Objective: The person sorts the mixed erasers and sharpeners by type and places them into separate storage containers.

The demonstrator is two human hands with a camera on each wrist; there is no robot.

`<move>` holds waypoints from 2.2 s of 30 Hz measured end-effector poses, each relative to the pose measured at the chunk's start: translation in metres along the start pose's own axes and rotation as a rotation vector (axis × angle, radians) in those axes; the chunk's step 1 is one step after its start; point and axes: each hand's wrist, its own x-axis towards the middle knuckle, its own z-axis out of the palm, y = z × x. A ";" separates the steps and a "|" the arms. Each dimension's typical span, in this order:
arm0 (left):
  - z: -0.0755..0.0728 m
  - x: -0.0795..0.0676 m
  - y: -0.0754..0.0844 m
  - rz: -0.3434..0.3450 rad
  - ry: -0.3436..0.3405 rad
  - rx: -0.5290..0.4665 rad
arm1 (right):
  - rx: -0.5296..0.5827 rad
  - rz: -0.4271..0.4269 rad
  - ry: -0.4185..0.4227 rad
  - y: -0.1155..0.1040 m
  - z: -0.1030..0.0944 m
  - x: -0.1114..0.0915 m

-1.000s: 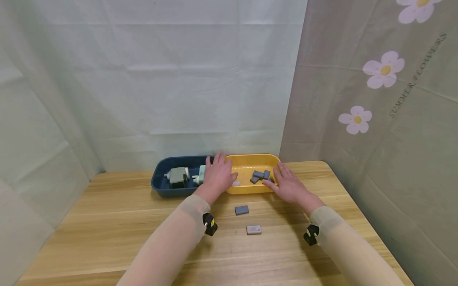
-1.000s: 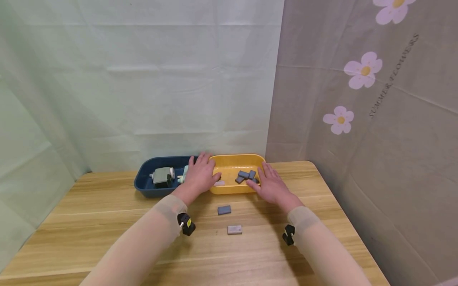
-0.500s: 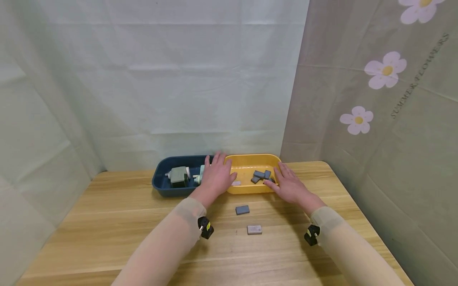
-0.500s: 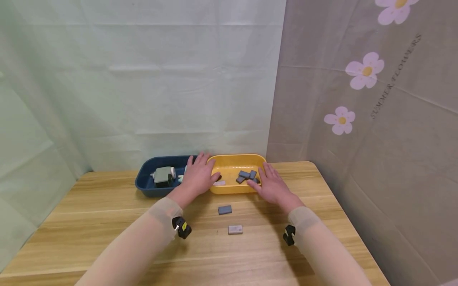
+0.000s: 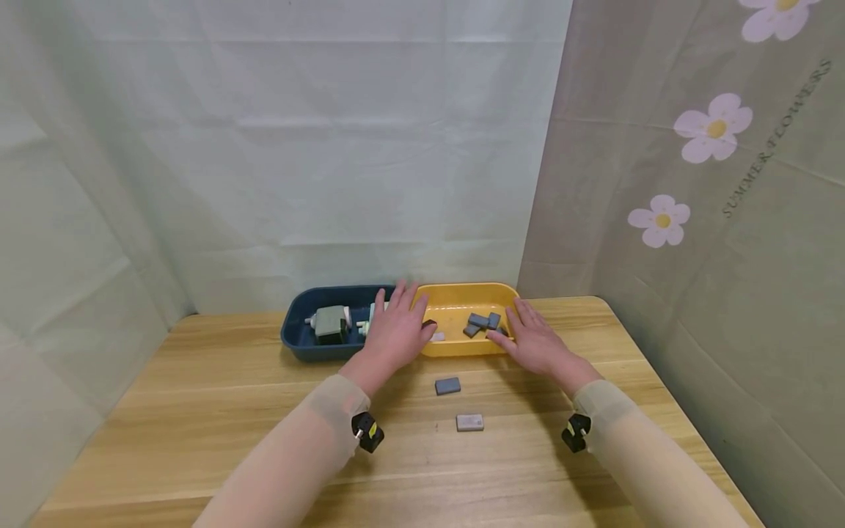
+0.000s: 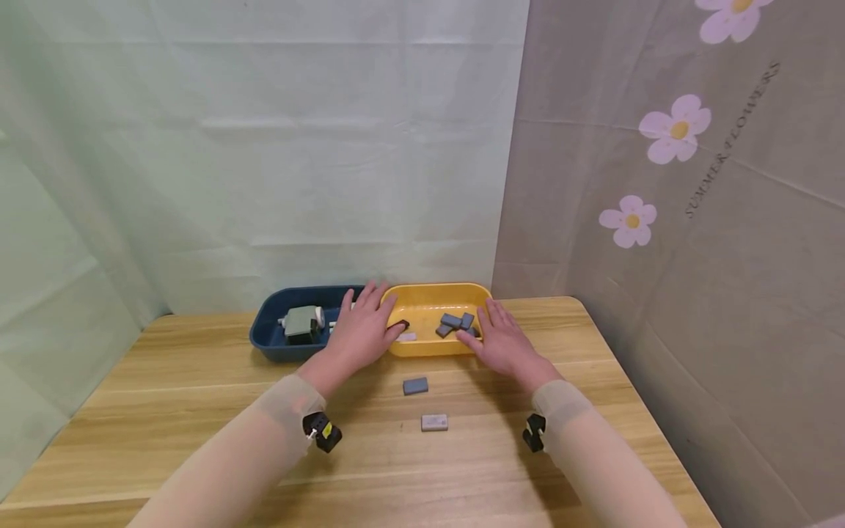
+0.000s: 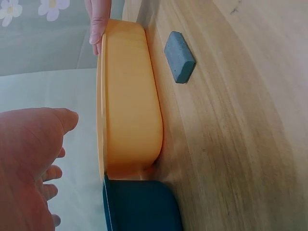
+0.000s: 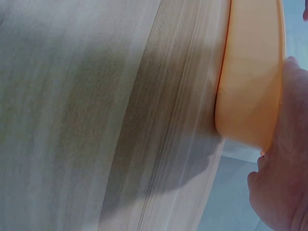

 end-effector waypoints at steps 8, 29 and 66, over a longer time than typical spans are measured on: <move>-0.003 -0.014 -0.002 0.030 0.011 0.008 | 0.000 -0.002 0.007 0.000 -0.001 -0.001; -0.014 -0.047 0.005 0.142 0.015 0.056 | -0.013 -0.008 0.009 0.004 0.001 0.001; 0.013 -0.077 0.026 0.274 -0.072 0.029 | -0.011 0.005 0.002 0.005 0.003 0.002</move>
